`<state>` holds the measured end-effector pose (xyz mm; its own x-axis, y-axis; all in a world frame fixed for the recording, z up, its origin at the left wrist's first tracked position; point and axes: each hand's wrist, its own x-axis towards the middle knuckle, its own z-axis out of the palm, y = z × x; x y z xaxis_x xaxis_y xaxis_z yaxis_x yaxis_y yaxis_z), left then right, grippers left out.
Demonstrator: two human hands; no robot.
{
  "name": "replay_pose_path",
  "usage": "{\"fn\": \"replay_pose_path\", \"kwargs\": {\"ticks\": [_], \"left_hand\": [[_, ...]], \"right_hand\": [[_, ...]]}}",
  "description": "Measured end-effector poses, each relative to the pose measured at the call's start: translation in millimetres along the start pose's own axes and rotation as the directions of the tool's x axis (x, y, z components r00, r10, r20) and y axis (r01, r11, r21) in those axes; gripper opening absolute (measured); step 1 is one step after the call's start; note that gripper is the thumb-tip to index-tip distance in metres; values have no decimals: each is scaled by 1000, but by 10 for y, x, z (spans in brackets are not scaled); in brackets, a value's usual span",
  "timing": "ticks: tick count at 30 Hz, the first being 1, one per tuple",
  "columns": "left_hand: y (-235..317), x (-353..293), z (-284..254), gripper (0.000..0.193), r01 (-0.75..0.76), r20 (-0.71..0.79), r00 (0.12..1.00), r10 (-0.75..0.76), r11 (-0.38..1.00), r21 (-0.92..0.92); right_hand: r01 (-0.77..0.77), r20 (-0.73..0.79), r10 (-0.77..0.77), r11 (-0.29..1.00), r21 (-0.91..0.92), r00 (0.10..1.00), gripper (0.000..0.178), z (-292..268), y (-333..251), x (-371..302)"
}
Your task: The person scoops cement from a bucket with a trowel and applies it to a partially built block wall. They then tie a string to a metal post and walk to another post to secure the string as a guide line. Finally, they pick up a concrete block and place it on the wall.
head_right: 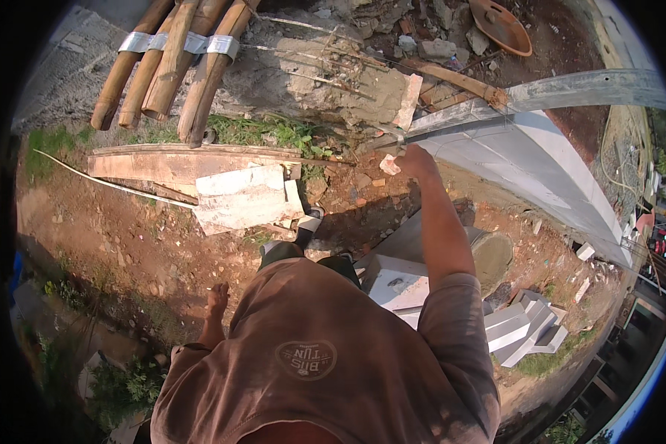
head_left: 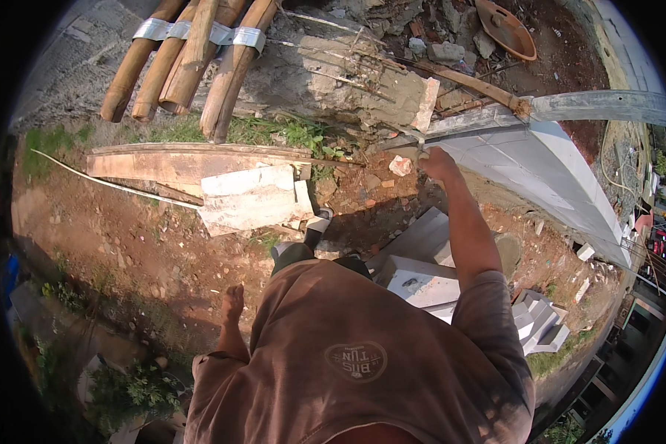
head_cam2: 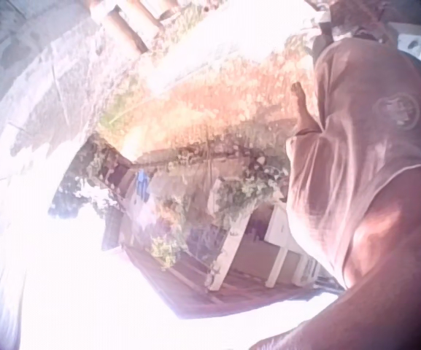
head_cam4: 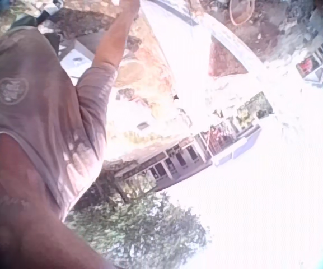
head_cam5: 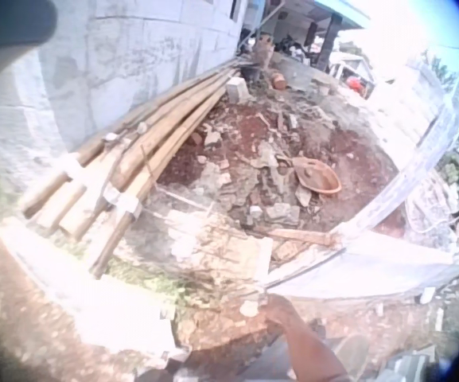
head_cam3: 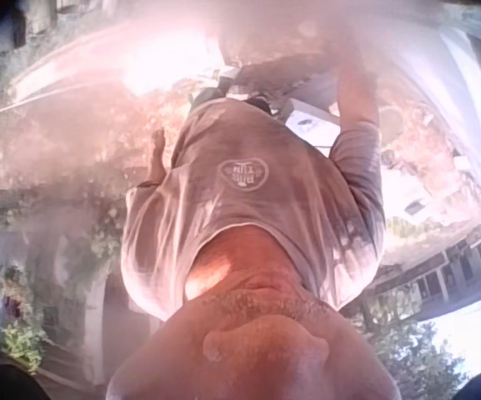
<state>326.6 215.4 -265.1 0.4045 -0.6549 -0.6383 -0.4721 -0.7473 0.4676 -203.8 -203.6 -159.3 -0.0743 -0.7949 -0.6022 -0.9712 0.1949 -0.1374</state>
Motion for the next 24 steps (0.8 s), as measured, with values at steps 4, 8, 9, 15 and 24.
{"fn": "replay_pose_path", "kwargs": {"ticks": [4, 8, 9, 15, 24], "left_hand": [[319, 442, 19, 32, -97, 5, 995, 97, 995, -21], [603, 651, -41, 37, -172, -37, 984, 171, 985, -18], [610, 660, -54, 36, -143, -46, 989, 143, 990, 14], [253, 419, -41, 32, -3, 50, 999, 1, 1000, 25], [-111, -241, -378, 33, 237, -5, 971, -239, 960, 147]], "right_hand": [[-71, 86, 66, 996, 56, 994, 47, -191, -32, 5], [-37, -10, 37, 999, 3, 999, 50, -268, 122, -261], [-29, -35, 32, 998, 59, 999, 50, -288, 118, -427], [-60, 52, 56, 995, 83, 997, 53, 194, 359, -501], [20, 147, 23, 959, -283, 989, 38, 1129, 311, 1020]]}}
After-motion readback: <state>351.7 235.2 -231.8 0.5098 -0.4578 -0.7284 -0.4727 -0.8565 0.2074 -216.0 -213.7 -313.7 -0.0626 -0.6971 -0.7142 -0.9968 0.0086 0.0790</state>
